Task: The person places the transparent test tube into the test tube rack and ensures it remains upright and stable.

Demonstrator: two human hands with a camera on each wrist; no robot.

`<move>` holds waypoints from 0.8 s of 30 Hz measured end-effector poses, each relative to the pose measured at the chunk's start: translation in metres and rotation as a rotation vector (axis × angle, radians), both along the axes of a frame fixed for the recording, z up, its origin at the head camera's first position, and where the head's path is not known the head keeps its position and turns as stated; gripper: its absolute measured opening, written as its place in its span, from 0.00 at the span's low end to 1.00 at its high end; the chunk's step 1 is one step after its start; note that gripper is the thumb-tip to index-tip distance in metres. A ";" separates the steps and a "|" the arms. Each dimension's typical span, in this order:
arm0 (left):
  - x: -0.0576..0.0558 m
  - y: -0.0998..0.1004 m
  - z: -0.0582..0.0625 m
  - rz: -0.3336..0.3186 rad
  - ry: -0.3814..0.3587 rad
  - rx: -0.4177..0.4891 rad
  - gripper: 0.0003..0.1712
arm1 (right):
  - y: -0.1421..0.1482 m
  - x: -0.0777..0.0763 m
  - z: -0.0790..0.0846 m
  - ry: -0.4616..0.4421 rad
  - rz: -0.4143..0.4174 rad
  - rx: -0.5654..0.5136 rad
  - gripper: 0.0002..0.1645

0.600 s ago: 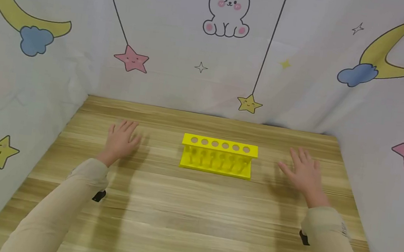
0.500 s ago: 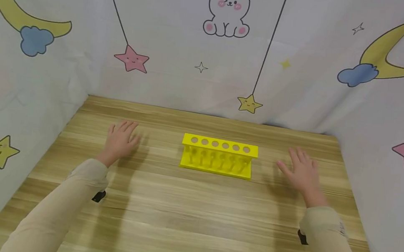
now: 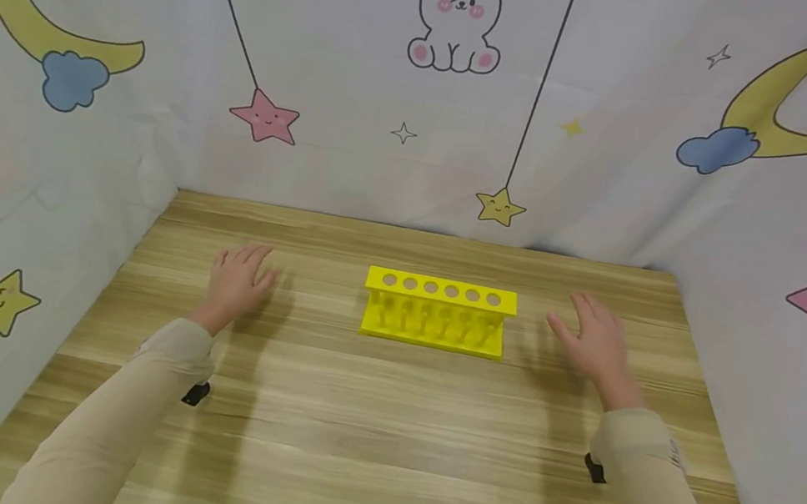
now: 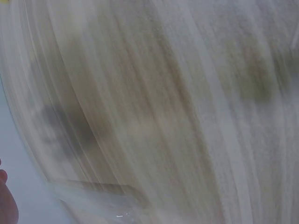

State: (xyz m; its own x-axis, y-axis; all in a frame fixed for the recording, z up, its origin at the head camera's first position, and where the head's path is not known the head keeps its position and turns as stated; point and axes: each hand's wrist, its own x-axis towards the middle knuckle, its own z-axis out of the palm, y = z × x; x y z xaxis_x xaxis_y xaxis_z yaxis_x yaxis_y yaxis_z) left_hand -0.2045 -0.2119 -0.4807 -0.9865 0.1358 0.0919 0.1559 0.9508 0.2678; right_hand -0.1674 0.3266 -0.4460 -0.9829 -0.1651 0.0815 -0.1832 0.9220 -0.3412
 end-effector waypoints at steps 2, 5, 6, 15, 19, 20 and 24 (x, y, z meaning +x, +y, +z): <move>0.001 -0.001 0.000 0.008 0.007 -0.003 0.28 | -0.002 -0.001 -0.001 0.028 0.008 -0.018 0.37; 0.002 -0.002 0.000 0.022 0.020 -0.005 0.28 | -0.006 -0.003 -0.003 0.068 0.014 -0.051 0.36; 0.002 -0.002 -0.001 0.026 0.025 -0.004 0.28 | -0.008 -0.003 -0.003 0.077 0.014 -0.066 0.35; 0.005 -0.006 -0.002 0.056 0.061 0.007 0.26 | -0.018 -0.004 -0.009 0.059 -0.017 -0.163 0.33; 0.006 -0.008 -0.003 0.066 0.062 0.005 0.26 | -0.022 -0.005 -0.010 0.045 -0.025 -0.186 0.34; 0.006 -0.009 -0.004 0.069 0.062 0.007 0.26 | -0.023 -0.005 -0.010 0.042 -0.027 -0.193 0.34; 0.007 -0.012 -0.006 0.078 0.067 0.008 0.25 | -0.026 -0.007 -0.011 0.029 -0.035 -0.222 0.34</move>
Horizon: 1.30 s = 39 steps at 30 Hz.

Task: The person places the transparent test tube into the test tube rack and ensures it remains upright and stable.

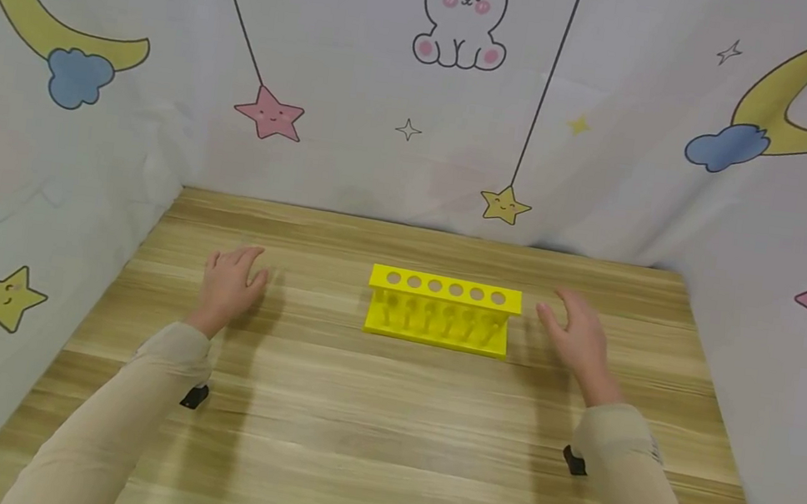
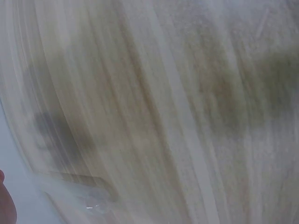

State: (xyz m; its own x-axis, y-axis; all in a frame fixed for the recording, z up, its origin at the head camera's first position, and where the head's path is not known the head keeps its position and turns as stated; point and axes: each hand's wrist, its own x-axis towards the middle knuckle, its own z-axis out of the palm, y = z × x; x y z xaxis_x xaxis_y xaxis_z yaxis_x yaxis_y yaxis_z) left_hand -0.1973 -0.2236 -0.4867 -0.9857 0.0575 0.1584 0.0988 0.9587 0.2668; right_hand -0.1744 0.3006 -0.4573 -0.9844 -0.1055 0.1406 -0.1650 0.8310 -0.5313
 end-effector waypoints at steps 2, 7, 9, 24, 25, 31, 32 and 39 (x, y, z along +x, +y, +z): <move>0.001 -0.001 0.000 0.003 0.014 0.010 0.25 | -0.002 0.000 0.000 -0.002 -0.001 -0.015 0.33; 0.004 -0.005 0.000 0.018 0.053 0.030 0.24 | -0.006 -0.001 -0.001 0.003 -0.001 -0.034 0.32; 0.005 -0.007 -0.001 0.028 0.054 0.035 0.24 | -0.008 -0.002 -0.003 -0.002 -0.004 -0.041 0.32; 0.011 -0.015 -0.007 0.041 0.090 0.060 0.21 | -0.022 -0.003 -0.002 -0.033 -0.041 -0.173 0.31; 0.011 -0.015 -0.007 0.035 0.098 0.064 0.21 | -0.023 -0.003 -0.002 -0.031 -0.041 -0.181 0.31; 0.012 -0.018 -0.011 0.013 0.145 0.089 0.19 | -0.028 -0.006 -0.006 -0.020 -0.044 -0.220 0.30; 0.012 -0.019 -0.011 0.013 0.147 0.092 0.19 | -0.029 -0.006 -0.007 -0.021 -0.044 -0.226 0.30; 0.013 -0.023 -0.015 0.021 0.181 0.109 0.18 | -0.035 -0.006 -0.009 -0.033 -0.041 -0.277 0.30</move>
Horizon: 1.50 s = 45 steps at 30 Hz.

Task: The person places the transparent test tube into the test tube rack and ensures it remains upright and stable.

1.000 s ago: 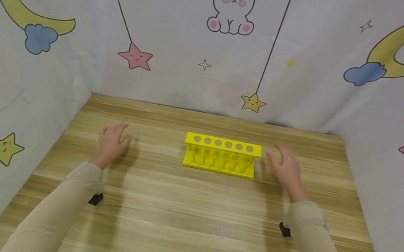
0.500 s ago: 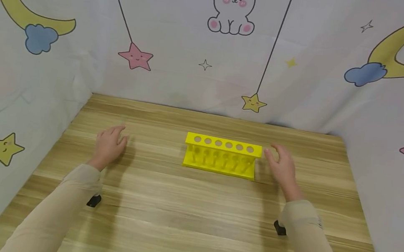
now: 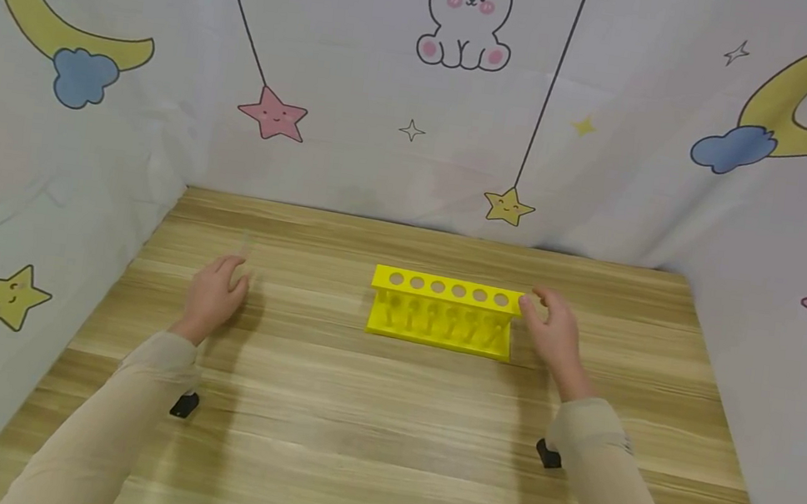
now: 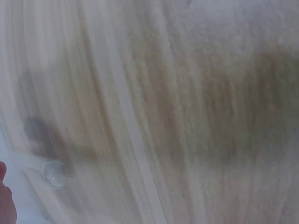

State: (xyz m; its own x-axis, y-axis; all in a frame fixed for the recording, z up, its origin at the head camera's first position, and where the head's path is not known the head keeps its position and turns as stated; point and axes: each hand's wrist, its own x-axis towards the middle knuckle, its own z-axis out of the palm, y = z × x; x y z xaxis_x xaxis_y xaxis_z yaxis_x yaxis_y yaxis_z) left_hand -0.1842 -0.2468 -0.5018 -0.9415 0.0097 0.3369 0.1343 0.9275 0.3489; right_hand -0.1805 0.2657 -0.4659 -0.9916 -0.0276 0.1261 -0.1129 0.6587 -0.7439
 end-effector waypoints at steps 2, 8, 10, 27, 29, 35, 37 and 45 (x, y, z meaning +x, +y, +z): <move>0.001 -0.001 -0.001 0.007 0.000 0.005 0.18 | -0.001 0.000 -0.001 -0.005 -0.003 -0.016 0.30; 0.002 -0.003 -0.003 0.029 -0.001 0.001 0.18 | -0.005 -0.003 -0.004 -0.010 -0.024 -0.046 0.29; 0.002 -0.004 -0.003 0.032 0.011 -0.007 0.17 | -0.006 -0.003 -0.004 -0.003 -0.029 -0.062 0.28; 0.003 -0.006 0.000 0.061 -0.083 -0.038 0.20 | -0.017 -0.007 -0.010 -0.025 -0.075 -0.136 0.27; 0.003 -0.006 0.000 0.065 -0.101 -0.041 0.21 | -0.018 -0.007 -0.011 -0.027 -0.081 -0.140 0.27; 0.003 -0.007 0.001 0.063 -0.129 -0.052 0.22 | -0.021 -0.007 -0.013 -0.075 -0.083 -0.165 0.29; 0.003 -0.008 0.001 0.061 -0.149 -0.057 0.23 | -0.022 -0.007 -0.014 -0.092 -0.084 -0.172 0.31; 0.002 -0.009 0.002 0.066 -0.203 -0.053 0.24 | -0.025 -0.008 -0.018 -0.095 -0.094 -0.172 0.30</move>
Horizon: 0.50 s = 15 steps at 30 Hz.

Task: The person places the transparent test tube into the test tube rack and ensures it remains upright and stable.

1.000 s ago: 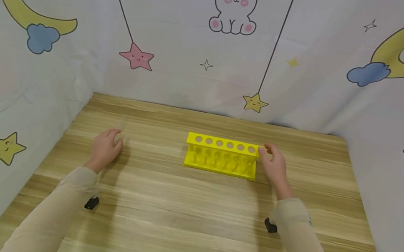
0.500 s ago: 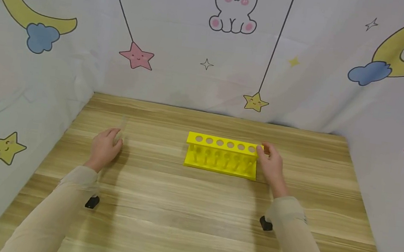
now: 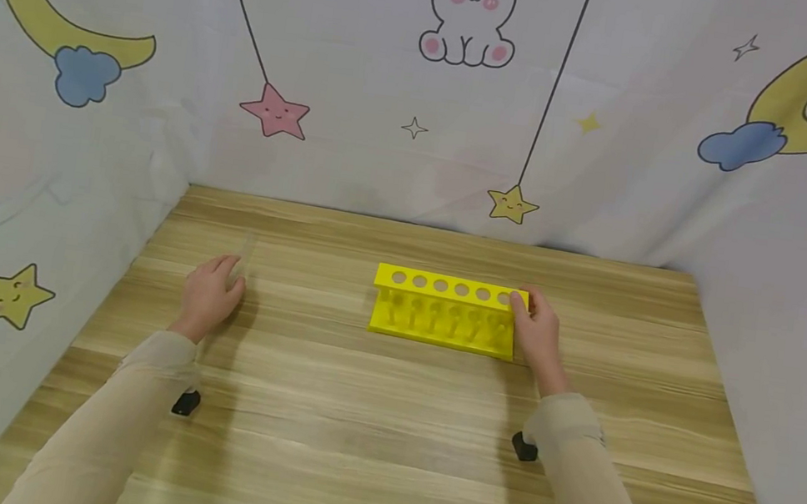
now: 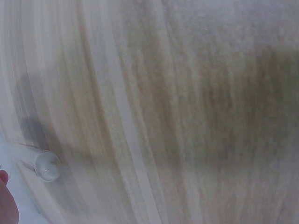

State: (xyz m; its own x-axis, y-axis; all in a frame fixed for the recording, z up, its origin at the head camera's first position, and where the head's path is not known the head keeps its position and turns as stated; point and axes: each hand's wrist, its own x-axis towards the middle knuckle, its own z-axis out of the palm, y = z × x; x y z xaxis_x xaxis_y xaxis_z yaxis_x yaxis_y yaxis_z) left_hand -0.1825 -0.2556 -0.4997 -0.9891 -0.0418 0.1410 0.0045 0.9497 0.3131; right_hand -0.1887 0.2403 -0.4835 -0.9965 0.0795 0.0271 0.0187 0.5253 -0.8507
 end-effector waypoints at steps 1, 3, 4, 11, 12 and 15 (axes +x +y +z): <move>0.000 0.000 0.000 0.002 -0.002 0.001 0.24 | 0.000 0.000 0.000 0.001 -0.003 -0.014 0.30; -0.002 0.000 0.000 0.010 -0.008 0.010 0.25 | -0.001 -0.001 -0.001 0.003 -0.010 -0.045 0.29; -0.002 0.000 0.000 0.014 -0.013 0.014 0.25 | -0.002 -0.001 -0.002 0.003 -0.018 -0.061 0.28; -0.007 -0.001 0.001 0.035 -0.047 0.018 0.26 | -0.010 0.000 -0.002 -0.021 -0.102 -0.081 0.26; -0.007 -0.002 0.000 0.037 -0.050 0.019 0.27 | -0.010 0.000 -0.002 -0.022 -0.108 -0.080 0.25; -0.008 -0.002 -0.001 0.044 -0.060 0.024 0.27 | -0.012 0.001 -0.002 -0.018 -0.109 -0.088 0.26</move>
State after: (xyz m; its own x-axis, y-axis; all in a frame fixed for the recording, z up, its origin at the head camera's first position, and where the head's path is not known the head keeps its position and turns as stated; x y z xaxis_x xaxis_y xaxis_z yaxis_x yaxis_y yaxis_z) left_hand -0.1910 -0.2578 -0.5007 -0.9929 -0.0879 0.0799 -0.0563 0.9407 0.3346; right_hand -0.1875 0.2284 -0.4854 -0.9820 0.1888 -0.0023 0.0872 0.4428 -0.8924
